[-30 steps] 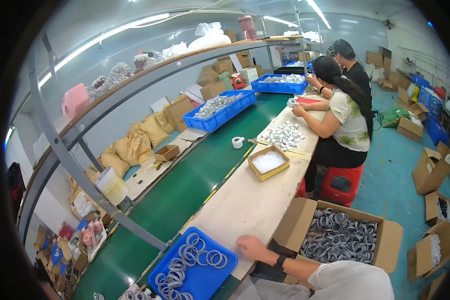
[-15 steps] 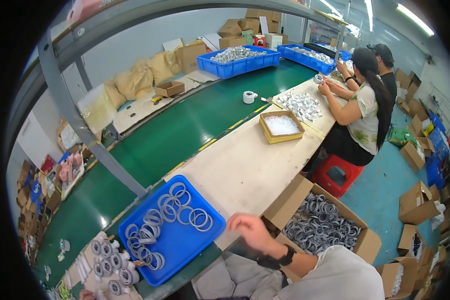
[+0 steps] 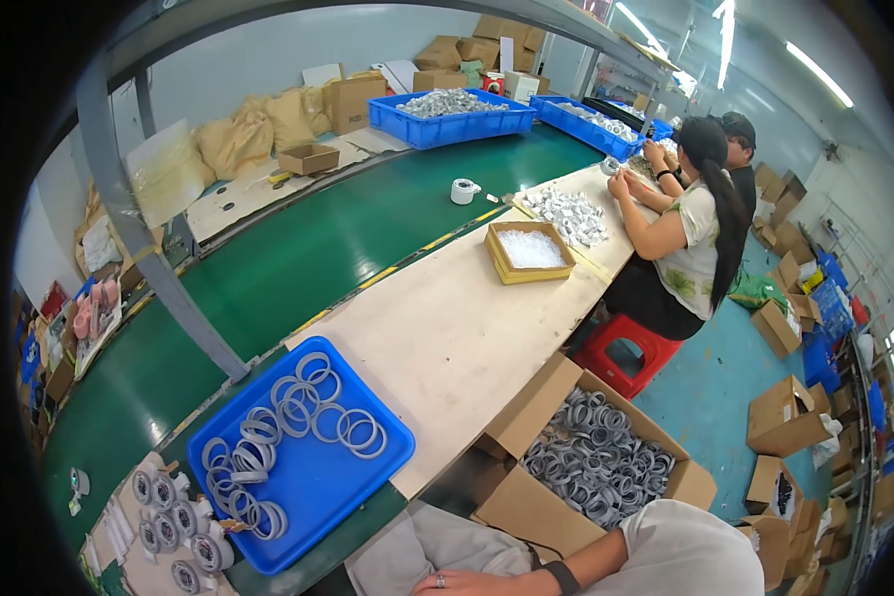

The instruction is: Assembling electronic modules by attaching plastic rings and components.

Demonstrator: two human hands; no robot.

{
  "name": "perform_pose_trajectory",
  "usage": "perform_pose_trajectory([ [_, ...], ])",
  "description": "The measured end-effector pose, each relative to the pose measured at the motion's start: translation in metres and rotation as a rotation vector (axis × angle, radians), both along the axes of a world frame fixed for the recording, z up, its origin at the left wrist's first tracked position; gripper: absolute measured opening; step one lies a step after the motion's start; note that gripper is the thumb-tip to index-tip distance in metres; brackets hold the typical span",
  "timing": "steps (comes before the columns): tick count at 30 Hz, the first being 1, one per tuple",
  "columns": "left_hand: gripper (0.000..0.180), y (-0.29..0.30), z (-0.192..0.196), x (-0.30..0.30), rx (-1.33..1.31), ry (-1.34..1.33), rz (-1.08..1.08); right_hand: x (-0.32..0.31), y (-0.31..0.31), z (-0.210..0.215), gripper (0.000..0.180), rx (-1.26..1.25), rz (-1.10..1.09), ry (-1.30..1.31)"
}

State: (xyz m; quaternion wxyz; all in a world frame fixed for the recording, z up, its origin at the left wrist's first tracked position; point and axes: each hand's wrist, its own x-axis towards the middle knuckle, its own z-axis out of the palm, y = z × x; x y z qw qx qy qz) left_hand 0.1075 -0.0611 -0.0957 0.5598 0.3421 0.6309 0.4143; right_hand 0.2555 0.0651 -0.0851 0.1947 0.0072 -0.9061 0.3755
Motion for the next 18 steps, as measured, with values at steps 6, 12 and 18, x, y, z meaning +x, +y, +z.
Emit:
perform_pose_trajectory([
  [6,0.031,-0.017,-0.025,0.007,-0.092,0.011,0.124,0.003,-0.007,-0.009,0.018,-0.1,-0.155,0.045],
  [12,0.017,0.006,0.0,0.02,0.1,0.417,0.028,0.008,0.0,-0.013,0.015,-0.848,-0.26,-0.512],
  [18,0.009,0.003,-0.023,0.027,0.01,0.054,0.134,0.005,0.0,-0.043,0.014,-1.172,-0.307,-0.524],
])
